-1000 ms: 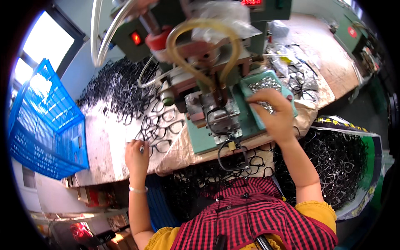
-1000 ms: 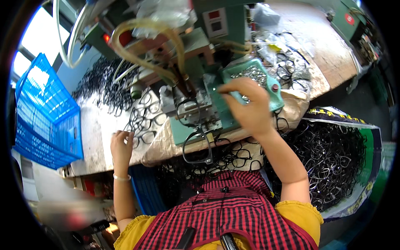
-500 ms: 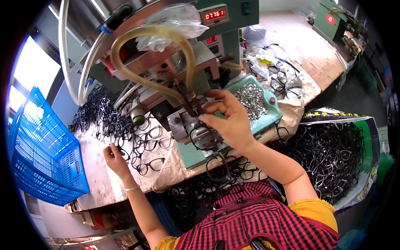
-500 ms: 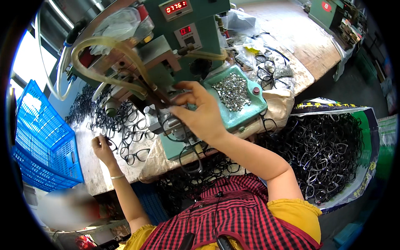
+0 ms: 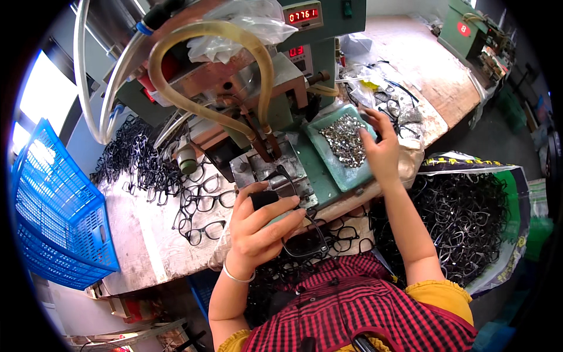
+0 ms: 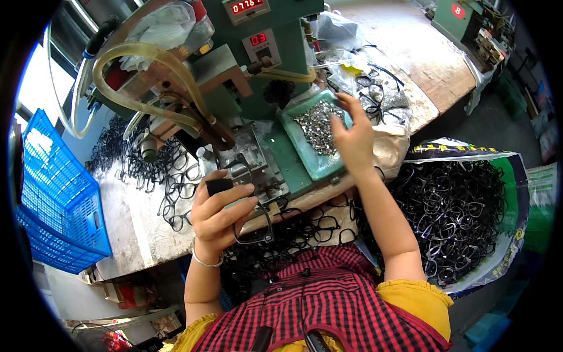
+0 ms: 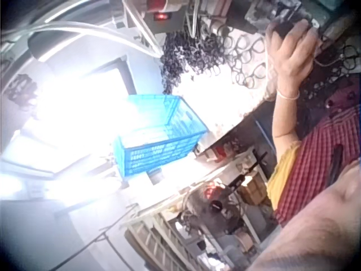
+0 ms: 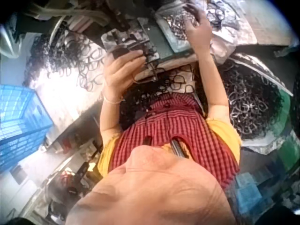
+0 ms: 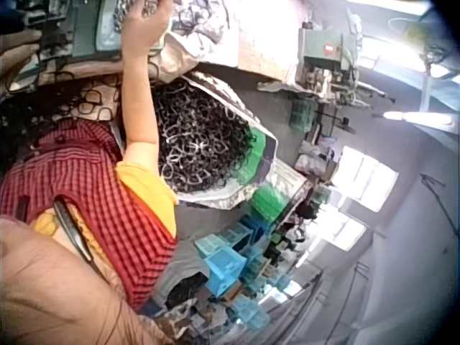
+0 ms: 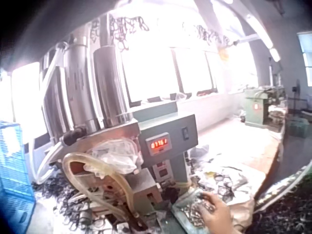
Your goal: The person repeatedly picks up black eyeglass frames from a pile, places them into a green machine, and presses a lever to attach small metal screws. The person then removes the assembled frames and places them on the table. The process is repeated continuously.
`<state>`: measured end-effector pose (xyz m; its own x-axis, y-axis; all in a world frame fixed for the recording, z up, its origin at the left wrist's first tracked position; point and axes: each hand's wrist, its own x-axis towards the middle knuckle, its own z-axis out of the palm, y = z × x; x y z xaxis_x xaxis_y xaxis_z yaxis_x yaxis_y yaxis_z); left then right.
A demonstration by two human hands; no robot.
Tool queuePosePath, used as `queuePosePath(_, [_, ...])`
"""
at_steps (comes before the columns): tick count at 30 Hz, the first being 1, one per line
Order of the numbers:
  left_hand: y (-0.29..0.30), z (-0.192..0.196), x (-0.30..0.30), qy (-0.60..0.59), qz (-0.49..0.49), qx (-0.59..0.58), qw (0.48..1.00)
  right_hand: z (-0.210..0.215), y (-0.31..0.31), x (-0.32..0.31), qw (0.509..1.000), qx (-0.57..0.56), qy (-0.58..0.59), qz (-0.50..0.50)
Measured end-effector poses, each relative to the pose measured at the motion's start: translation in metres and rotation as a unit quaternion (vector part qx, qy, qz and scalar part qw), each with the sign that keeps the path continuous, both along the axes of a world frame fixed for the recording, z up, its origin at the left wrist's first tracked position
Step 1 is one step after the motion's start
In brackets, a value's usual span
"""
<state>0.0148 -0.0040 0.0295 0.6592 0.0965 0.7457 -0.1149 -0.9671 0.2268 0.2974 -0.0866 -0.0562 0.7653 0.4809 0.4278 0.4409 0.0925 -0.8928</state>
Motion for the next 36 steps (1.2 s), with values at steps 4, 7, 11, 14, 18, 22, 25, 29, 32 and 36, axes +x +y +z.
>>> queuePosePath(4, [0.002, -0.004, -0.004, 0.018, 0.001, -0.023, 1.0, -0.002, -0.047, 0.009, 0.994, -0.113, 0.004, 0.016])
queuePosePath(7, [0.001, -0.005, -0.005, 0.016, 0.004, -0.033, 0.999, 0.004, -0.062, -0.008, 0.911, -0.316, -0.266, -0.019])
queuePosePath(11, [-0.039, -0.054, 0.002, -0.142, 0.139, -0.134, 0.971, -0.023, -0.035, -0.013, 0.906, -0.241, -0.342, -0.06])
queuePosePath(14, [-0.075, -0.086, -0.004, 0.056, 0.075, -0.23, 0.969, -0.023, -0.025, -0.016, 0.922, -0.188, -0.332, -0.062])
queuePosePath(18, [-0.115, -0.18, 0.037, 0.365, -0.075, -0.121, 0.92, -0.022, -0.012, -0.014, 0.936, -0.155, -0.313, -0.051])
queuePosePath(22, [-0.105, -0.247, 0.057, 0.484, 0.042, -0.121, 0.866, -0.019, 0.001, -0.025, 0.971, -0.124, -0.202, -0.01])
queuePosePath(25, [-0.102, -0.231, 0.032, 0.561, 0.109, -0.109, 0.813, -0.022, -0.005, -0.025, 0.99, -0.104, -0.092, 0.008])
queuePosePath(29, [-0.089, -0.211, -0.051, 0.568, 0.281, -0.142, 0.761, -0.024, -0.008, -0.015, 0.997, -0.071, -0.022, 0.029])
queuePosePath(32, [-0.07, -0.179, -0.122, 0.625, 0.34, -0.247, 0.658, -0.019, -0.014, -0.017, 0.997, -0.056, 0.017, 0.043])
queuePosePath(36, [-0.067, -0.224, -0.252, 0.621, 0.377, -0.362, 0.585, -0.016, -0.037, -0.02, 0.995, -0.092, -0.024, 0.013])
